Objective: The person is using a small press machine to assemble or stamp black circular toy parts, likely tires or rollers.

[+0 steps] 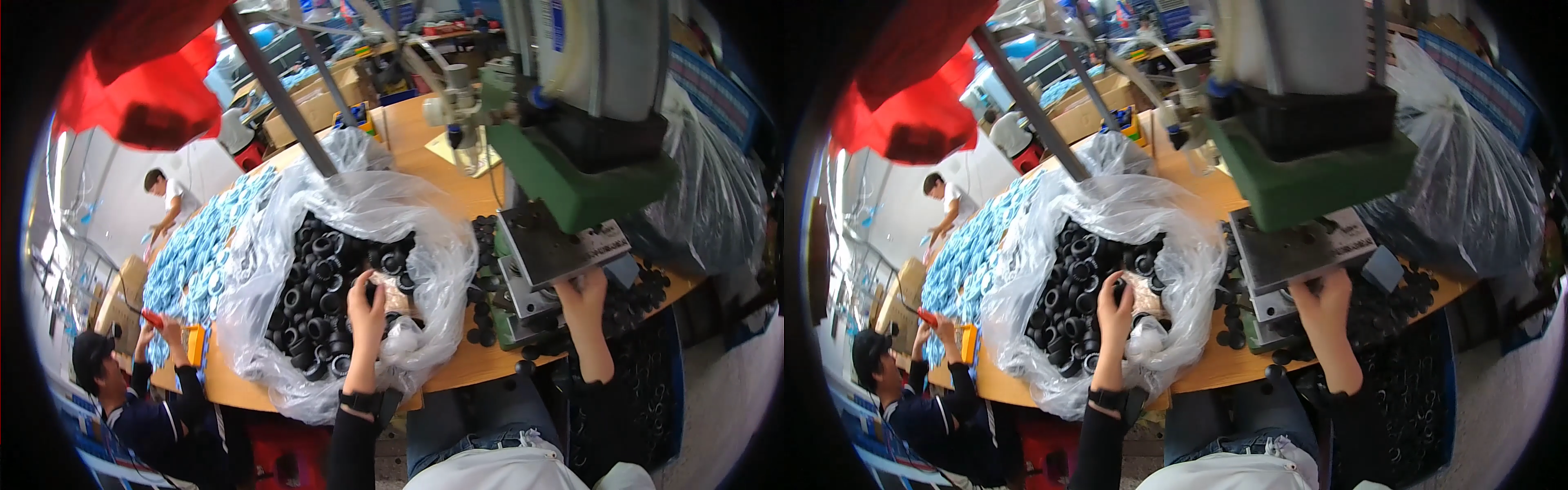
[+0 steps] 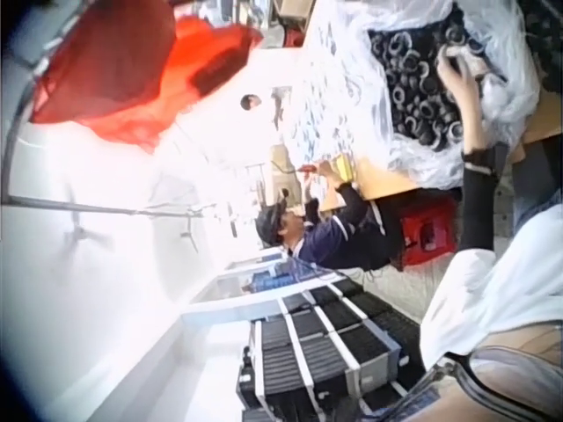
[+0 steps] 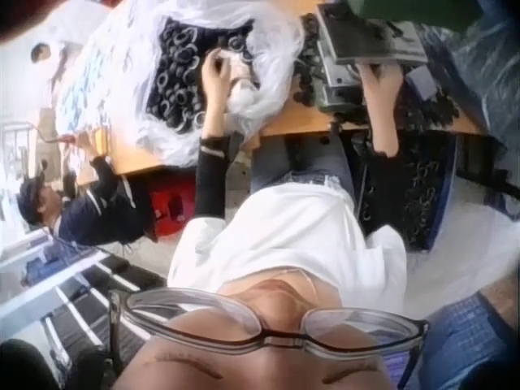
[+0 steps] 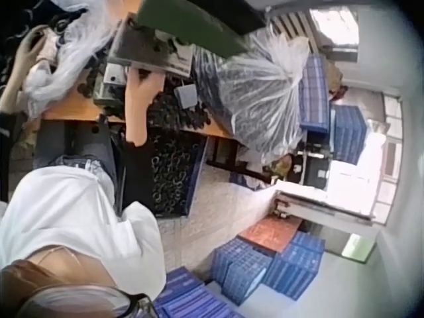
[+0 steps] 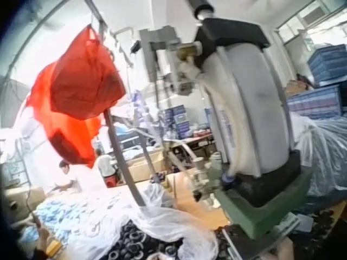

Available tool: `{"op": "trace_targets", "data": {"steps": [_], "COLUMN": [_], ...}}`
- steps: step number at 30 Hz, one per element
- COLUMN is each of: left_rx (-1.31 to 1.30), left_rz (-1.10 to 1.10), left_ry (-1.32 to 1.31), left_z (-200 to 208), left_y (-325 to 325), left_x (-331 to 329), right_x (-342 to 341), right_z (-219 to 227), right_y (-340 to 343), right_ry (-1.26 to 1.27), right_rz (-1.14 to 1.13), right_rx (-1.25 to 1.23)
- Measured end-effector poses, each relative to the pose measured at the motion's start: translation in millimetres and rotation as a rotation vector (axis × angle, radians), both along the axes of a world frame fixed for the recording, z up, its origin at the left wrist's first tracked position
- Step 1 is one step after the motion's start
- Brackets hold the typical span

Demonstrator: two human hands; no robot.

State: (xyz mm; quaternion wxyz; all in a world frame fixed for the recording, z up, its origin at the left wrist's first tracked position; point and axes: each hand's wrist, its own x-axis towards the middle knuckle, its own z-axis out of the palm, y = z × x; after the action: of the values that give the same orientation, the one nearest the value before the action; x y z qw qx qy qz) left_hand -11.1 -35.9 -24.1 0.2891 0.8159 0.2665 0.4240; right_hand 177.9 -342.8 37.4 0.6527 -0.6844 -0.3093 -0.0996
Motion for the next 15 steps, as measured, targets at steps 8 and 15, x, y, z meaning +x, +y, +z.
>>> {"op": "trace_targets", "data": {"steps": [8, 15], "left_rx": [-0.464, -0.437], "left_rz": [-0.343, -0.635], "left_ry": [-0.108, -0.145], "left_z": [88.3, 76.5], "left_y": [-108.1, -180.3], "left_x": [-1.1, 63.2], "right_x": [-5.3, -25.3], "right_z": [0.3, -6.1], "right_y": [-14.0, -93.3], "right_ry": [-0.275, 0.154], "right_rz": [-0.274, -0.415], "right_rx": [-0.284, 0.019]}}
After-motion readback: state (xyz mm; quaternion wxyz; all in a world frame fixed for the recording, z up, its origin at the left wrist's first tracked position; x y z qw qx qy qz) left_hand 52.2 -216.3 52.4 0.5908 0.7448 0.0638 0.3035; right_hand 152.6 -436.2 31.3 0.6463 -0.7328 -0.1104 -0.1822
